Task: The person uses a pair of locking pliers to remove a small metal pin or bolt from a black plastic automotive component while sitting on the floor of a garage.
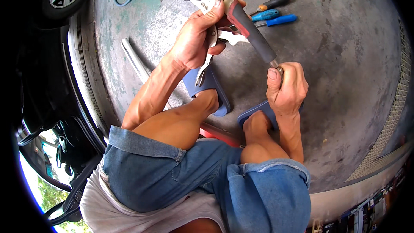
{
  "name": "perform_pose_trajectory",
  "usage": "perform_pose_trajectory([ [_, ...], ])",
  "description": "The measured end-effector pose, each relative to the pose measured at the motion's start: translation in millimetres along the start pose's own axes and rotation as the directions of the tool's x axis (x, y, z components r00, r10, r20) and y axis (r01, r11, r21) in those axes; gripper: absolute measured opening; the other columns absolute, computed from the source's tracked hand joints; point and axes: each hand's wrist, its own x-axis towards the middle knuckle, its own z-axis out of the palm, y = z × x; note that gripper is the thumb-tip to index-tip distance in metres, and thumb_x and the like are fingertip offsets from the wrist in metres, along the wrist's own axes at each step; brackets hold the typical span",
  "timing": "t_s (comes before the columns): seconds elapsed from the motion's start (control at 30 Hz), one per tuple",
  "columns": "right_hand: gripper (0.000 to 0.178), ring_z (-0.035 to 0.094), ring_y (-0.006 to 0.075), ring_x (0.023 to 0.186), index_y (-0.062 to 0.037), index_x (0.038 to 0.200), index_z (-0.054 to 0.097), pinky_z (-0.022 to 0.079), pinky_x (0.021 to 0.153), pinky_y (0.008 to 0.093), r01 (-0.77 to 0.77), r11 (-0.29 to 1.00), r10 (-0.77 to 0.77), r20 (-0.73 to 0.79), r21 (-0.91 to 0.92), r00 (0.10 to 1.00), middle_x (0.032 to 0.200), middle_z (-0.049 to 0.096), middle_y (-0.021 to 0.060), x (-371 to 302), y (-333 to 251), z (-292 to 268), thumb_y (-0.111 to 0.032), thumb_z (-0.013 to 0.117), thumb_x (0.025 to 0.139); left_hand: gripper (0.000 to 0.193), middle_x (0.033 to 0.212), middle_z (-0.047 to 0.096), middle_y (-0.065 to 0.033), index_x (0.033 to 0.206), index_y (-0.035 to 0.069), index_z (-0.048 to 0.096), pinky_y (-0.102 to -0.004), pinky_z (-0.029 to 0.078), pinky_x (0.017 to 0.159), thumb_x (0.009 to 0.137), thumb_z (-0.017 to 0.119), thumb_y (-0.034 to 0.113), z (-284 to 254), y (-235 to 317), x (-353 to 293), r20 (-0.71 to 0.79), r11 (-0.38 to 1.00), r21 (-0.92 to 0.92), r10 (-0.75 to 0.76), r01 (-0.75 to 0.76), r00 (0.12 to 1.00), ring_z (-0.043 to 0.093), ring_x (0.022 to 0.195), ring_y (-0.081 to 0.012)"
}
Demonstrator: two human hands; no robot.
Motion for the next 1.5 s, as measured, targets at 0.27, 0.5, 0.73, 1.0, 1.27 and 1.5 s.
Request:
perform_pose_trajectory([
  [0.27, 0.055, 0.041, 0.0178, 0.043, -0.0096, 0.064, 0.040, 0.034, 0.042, 0.0324, -0.820, 0.263, 0.727, 0.455, 0.508, 0.515, 0.055, 0.048, 0.0046, -2.8, -26.6, -5.0, -0.041, 0.040, 0.109, 0.047, 0.105, 0.074, -0.0075, 0.134, 0.004, 0.061, -0.0197, 0.037, 0.040, 0.108, 0.051, 0.041, 2.6, -0.3, 0.6, 0.022, 1.000, 0.003, -0.008, 0.008, 1.000, 0.066, 0.087, -0.0090],
  [0.5, 0.059, 0.040, 0.0144, 0.044, -0.0106, 0.068, 0.045, 0.034, 0.045, 0.0290, -0.857, -0.179, 0.555, 0.768, 0.484, 0.318, 0.055, 0.044, -0.0007, -4.1, -16.7, -8.3, -0.050, 0.036, 0.110, 0.045, 0.105, 0.073, -0.0073, 0.133, 0.003, 0.062, -0.0197, 0.039, 0.040, 0.109, 0.052, 0.039, -3.9, -2.5, -0.9, -0.043, 0.998, 0.054, -0.030, 0.033, 0.999, 0.066, 0.087, -0.0092],
  [0.73, 0.045, 0.058, 0.0217, 0.058, -0.0012, 0.079, 0.057, 0.046, 0.055, 0.0388, -0.105, 0.993, 0.108, 0.050, -0.052, 0.993, 0.064, 0.054, 0.0109, -14.7, -3.7, 3.0, -0.033, 0.047, 0.109, 0.047, 0.107, 0.074, -0.0079, 0.134, 0.002, 0.062, -0.0202, 0.040, 0.041, 0.108, 0.053, 0.040, -2.6, -2.4, 1.1, -0.001, 0.998, 0.018, -0.056, 0.056, 0.998, 0.067, 0.090, -0.0093],
  [1.0, 0.060, 0.030, 0.0111, 0.038, -0.0161, 0.062, 0.034, 0.026, 0.034, 0.0251, -0.659, -0.695, 0.209, 0.958, 0.286, 0.195, 0.051, 0.033, -0.0033, -6.5, -7.6, -10.3, -0.051, 0.033, 0.110, 0.045, 0.107, 0.074, -0.0076, 0.133, 0.002, 0.063, -0.0200, 0.040, 0.040, 0.108, 0.054, 0.038, -1.6, -3.3, -2.1, -0.055, 0.997, 0.075, -0.028, 0.032, 0.998, 0.068, 0.084, -0.0094],
  [1.27, 0.063, 0.034, 0.0125, 0.038, -0.0149, 0.059, 0.035, 0.030, 0.034, 0.0281, -0.788, -0.495, 0.309, 0.922, 0.367, 0.235, 0.050, 0.034, -0.0001, -6.5, -5.0, -14.6, -0.053, 0.033, 0.110, 0.043, 0.107, 0.074, -0.0075, 0.130, 0.001, 0.064, -0.0199, 0.039, 0.040, 0.107, 0.055, 0.036, -5.4, -5.9, 0.7, -0.002, 0.998, 0.039, -0.054, 0.054, 0.999, 0.067, 0.081, -0.0088],
  [1.5, 0.062, 0.064, 0.0270, 0.103, 0.0020, 0.119, 0.060, 0.054, 0.088, 0.0389, -0.880, -0.007, 0.291, 0.843, 0.475, 0.453, 0.110, 0.065, 0.0174, 9.9, 3.5, -11.3, -0.057, 0.046, 0.105, 0.043, 0.112, 0.074, -0.0084, 0.129, 0.001, 0.066, -0.0216, 0.049, 0.051, 0.106, 0.059, 0.037, -3.9, -11.9, -0.6, 0.053, 0.997, 0.066, -0.046, 0.042, 0.998, 0.069, 0.085, -0.0102],
])
